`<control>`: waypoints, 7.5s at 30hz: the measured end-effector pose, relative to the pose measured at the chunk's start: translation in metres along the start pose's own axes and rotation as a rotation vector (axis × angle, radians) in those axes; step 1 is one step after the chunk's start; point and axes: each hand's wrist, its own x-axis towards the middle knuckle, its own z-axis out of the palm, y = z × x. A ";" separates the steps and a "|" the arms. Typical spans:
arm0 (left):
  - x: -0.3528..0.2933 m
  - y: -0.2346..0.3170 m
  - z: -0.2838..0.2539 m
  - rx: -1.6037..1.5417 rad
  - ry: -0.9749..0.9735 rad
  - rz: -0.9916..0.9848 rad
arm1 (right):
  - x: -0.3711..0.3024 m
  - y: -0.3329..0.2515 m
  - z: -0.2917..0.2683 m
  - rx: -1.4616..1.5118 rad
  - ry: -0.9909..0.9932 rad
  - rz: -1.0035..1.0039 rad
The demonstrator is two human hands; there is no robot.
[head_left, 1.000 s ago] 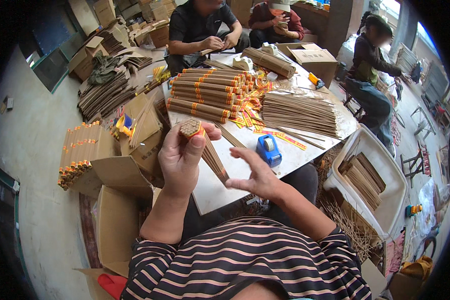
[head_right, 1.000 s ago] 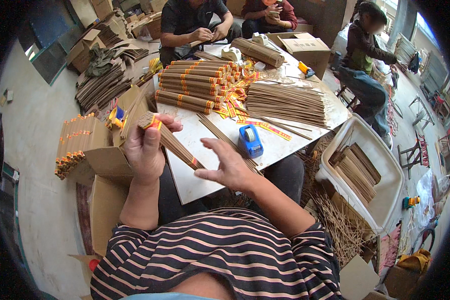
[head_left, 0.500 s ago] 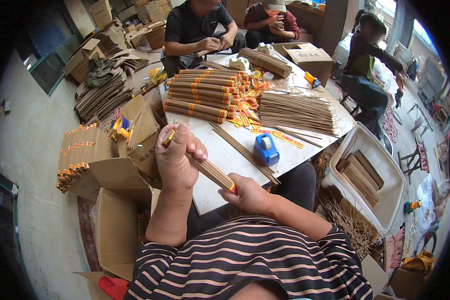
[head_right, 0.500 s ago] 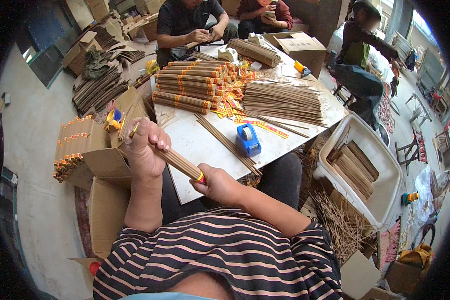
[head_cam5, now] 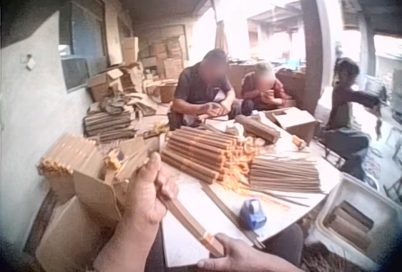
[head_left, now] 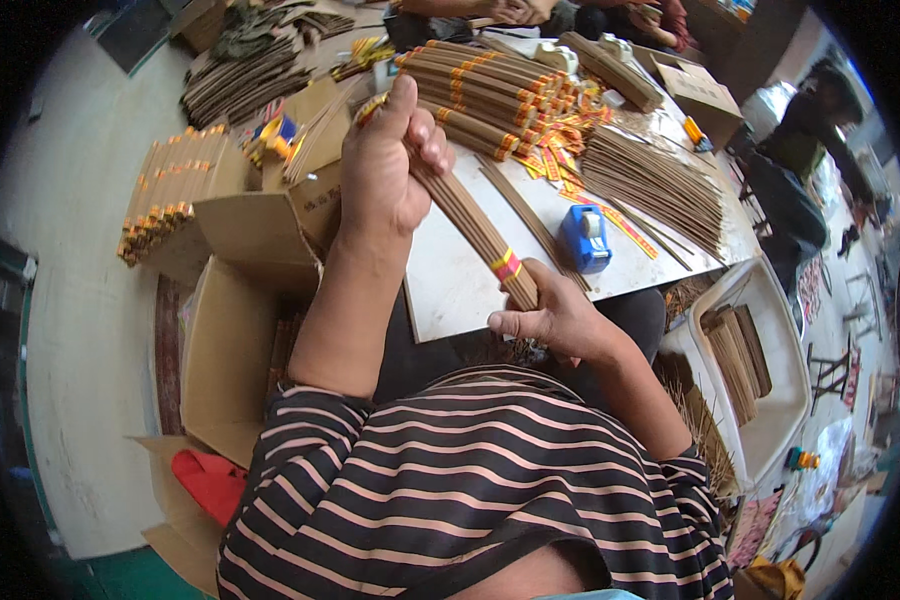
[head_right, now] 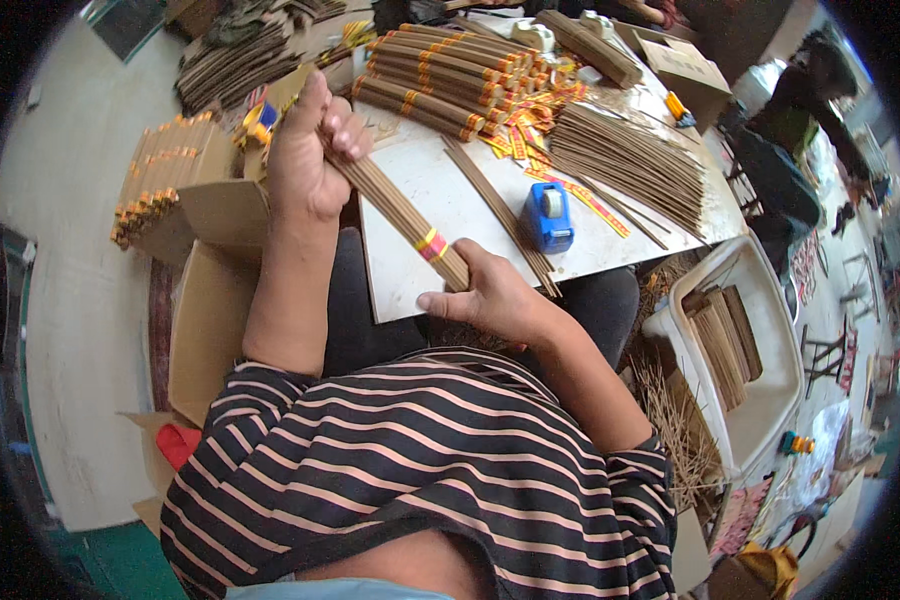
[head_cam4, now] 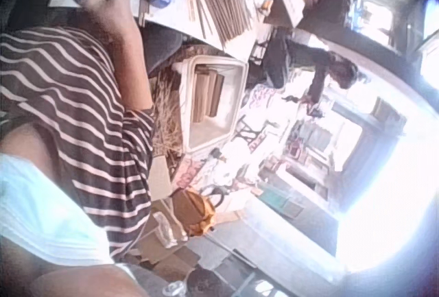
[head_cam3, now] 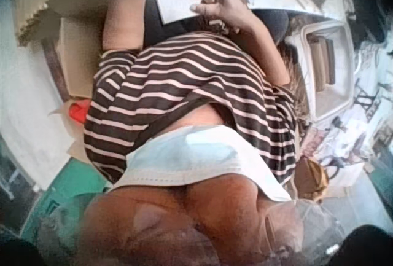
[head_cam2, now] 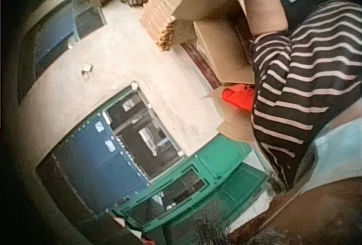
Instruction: The person gathers thin wooden sticks from a table, aligns them into bundles, and secures each bundle with a small paper wrapper. The person then places the completed bundles into a cardboard box. The process is repeated continuously.
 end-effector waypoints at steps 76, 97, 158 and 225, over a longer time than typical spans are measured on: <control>-0.055 0.015 -0.105 -0.364 0.128 -0.069 | 0.045 -0.037 0.093 0.170 -0.200 0.373; -0.196 0.122 -0.349 1.177 0.635 -0.541 | 0.049 -0.001 0.062 -0.086 -0.008 0.143; -0.128 -0.098 -0.224 1.760 0.348 0.244 | 0.051 0.219 -0.253 -1.345 0.602 0.230; -0.124 -0.098 -0.220 1.877 0.363 0.393 | 0.103 0.046 -0.019 -0.632 0.215 -0.277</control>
